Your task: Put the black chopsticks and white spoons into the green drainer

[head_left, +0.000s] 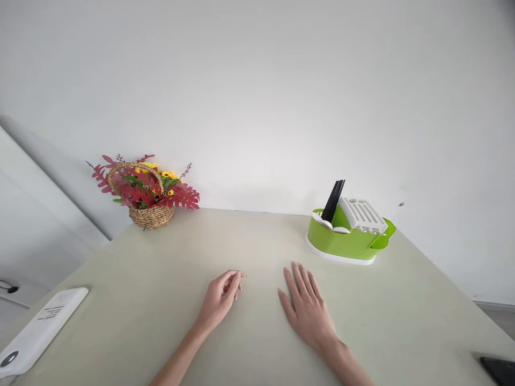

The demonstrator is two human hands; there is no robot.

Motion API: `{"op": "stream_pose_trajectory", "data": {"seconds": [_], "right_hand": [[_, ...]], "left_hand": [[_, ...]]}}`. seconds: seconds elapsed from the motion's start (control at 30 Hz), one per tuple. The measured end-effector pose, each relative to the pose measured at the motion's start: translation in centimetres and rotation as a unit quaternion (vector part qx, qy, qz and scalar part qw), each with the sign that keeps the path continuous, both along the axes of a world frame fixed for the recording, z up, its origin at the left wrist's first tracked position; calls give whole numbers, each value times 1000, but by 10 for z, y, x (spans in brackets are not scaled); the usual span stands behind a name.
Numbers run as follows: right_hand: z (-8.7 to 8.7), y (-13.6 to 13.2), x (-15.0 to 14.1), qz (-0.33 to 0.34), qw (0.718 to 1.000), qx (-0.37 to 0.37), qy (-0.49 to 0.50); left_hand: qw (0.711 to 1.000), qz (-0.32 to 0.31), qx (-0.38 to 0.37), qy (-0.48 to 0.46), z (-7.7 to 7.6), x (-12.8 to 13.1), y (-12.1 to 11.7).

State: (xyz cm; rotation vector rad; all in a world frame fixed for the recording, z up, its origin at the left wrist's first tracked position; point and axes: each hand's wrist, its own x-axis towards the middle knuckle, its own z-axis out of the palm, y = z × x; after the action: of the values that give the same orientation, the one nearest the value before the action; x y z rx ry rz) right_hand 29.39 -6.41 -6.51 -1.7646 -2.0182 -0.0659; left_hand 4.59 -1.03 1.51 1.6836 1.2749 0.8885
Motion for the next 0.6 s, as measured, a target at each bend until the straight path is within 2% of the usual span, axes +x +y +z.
{"op": "stream_pose_trajectory", "data": {"seconds": [0.13,0.27,0.47,0.6], "right_hand": [[-1,-1,0,-1,1000,16,7],[-1,-2,-1,0,1000,15,9],[-1,-3,-1,-2,1000,6,13],[0,-6,-2,-11,1000,-14,4]], "left_hand": [[1000,13,2,4,0,1,-3],[1000,16,5,23,-1,0,-16],[998,33,11,47,-4,-9,-56],[995,18,41,84,-4,-13,-84]]}}
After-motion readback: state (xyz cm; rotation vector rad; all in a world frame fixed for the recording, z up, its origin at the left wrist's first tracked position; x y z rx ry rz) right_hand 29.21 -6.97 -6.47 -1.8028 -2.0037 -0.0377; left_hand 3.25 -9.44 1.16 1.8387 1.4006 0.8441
